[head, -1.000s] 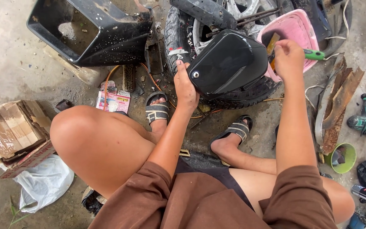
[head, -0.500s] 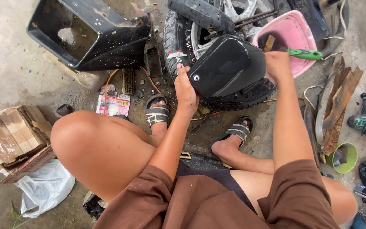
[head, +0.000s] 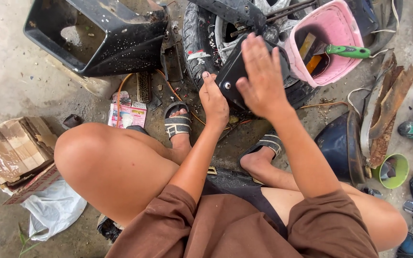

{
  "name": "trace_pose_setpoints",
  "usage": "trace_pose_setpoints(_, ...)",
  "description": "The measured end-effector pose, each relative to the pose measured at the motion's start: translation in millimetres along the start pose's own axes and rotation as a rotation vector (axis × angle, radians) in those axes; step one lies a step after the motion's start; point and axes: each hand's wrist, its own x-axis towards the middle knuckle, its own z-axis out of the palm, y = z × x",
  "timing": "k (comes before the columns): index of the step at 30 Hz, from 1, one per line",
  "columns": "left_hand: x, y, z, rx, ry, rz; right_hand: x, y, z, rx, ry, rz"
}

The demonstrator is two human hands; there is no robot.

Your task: Sanding a black plastic motorcycle part manually with sandpaper to prepare it for painting or finishing.

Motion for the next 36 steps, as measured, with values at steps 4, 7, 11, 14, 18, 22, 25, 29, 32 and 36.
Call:
trace_pose_setpoints(4, -12.7, 4.9, -2.7, -0.096, -0.102, 0.103, 19.5, 16.8, -33.3, 0.162, 0.002, 0.233)
trace_pose_setpoints(7, -9.7, 4.0, -8.2, 0.070, -0.013, 0.113, 20.2, 36.9, -43.8, 0.623, -0.029, 0.491)
trace_pose_setpoints(11, 9.0, -1.3, -17.2, -0.069, -0.094, 0.167, 11.2, 124.6, 29.1, 0.759, -0.146, 0.688)
trace_pose_setpoints(14, 12.6, 13.4, -10.1, -0.183, -0.152, 0.207, -2.4, 203.7, 96.9, 1.007, 0.048, 0.718)
trace_pose_setpoints(18, 12.9, 23.7, -4.4, -0.016, -0.082, 0.073, 1.1, 102.1, -9.9, 1.600, 0.019, 0.703)
trace_pose_setpoints(22, 4.2, 47.9, -8.3, 0.152, -0.167, -0.027, 2.7, 87.1, -22.6, 1.486, 0.282, 0.701)
trace_pose_setpoints(25, 2.6, 66.9, -8.4, 0.154, -0.244, 0.286, 3.3, 77.0, -38.7, 1.344, 0.350, 0.534)
trace_pose_setpoints(29, -11.9, 122.6, -4.3, 0.421, -0.361, 0.430, 8.9, 75.6, -60.4, 1.003, 0.618, 0.195)
trace_pose_setpoints(32, -23.1, 175.6, 2.5, 0.503, -0.458, 0.739, -2.6, 52.9, -101.0, 0.595, 0.964, -0.110)
trace_pose_setpoints(36, -47.9, 238.8, 4.9, 0.541, -0.568, 1.108, -31.4, 41.9, -119.9, 0.840, 1.196, -0.461)
